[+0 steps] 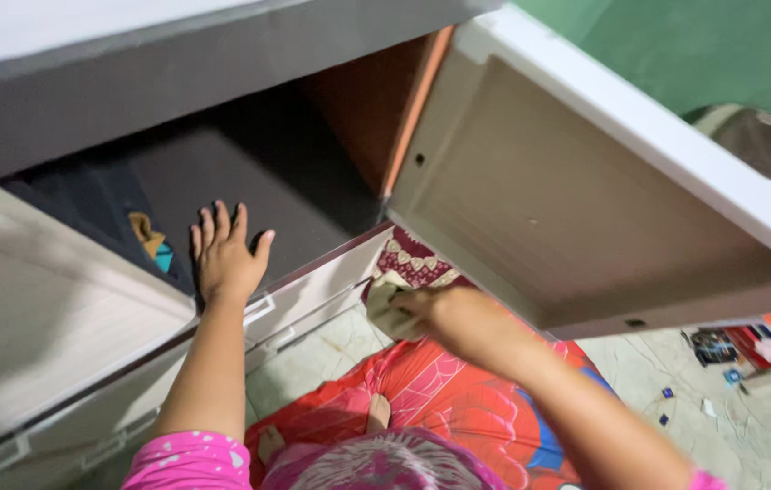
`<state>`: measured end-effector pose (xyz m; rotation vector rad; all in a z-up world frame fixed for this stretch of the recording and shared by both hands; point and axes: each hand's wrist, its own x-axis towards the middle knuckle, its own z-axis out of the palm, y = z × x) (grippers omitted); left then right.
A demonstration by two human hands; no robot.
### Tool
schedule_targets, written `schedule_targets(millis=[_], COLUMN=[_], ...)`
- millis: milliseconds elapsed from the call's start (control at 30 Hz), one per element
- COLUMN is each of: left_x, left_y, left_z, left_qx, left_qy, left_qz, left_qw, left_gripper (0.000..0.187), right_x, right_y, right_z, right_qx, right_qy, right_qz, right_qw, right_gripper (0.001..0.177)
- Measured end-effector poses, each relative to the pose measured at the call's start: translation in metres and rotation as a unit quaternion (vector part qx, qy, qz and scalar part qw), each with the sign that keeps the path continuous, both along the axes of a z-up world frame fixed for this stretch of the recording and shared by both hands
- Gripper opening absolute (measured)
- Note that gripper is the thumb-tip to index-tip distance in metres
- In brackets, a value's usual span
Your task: The person sits on a floor mat and wipes the interior and exterior surfaces of a white cabinet door using a cloth. They clean the door edges, handle, and inner panel repeatedly.
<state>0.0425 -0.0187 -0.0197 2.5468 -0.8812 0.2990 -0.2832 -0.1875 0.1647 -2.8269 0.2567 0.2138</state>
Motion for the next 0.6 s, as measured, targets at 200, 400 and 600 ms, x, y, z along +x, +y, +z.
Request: schedule_targets(millis=[200,400,600], left_x=[0.01,0.014,-0.095], left_y=[-0.001,-0.003,-0.061], left_z=[-0.023,-0.031,0.081], left_qx=[-0.031,-0.016,-0.397], left_qy=[-0.005,-0.074,0.002], left_qz=[-0.01,-0.015,-0.303], left_qw=[0.999,0.997,0.866], left_gripper=[0.073,0.068,0.058], right_x=[-0.048,-0.053,-0.059], right_y=[0.002,0.005,-0.005], right_z=[0.17,0.238,0.269], right_qx=[-0.111,-0.169,-0.115], right_qy=[-0.184,-0.176,-0.224], right_qz=[0.023,-0.069,-0.063], right_qw=[0.976,0.967,0.966], right_gripper=[0.06,0.031,0.029])
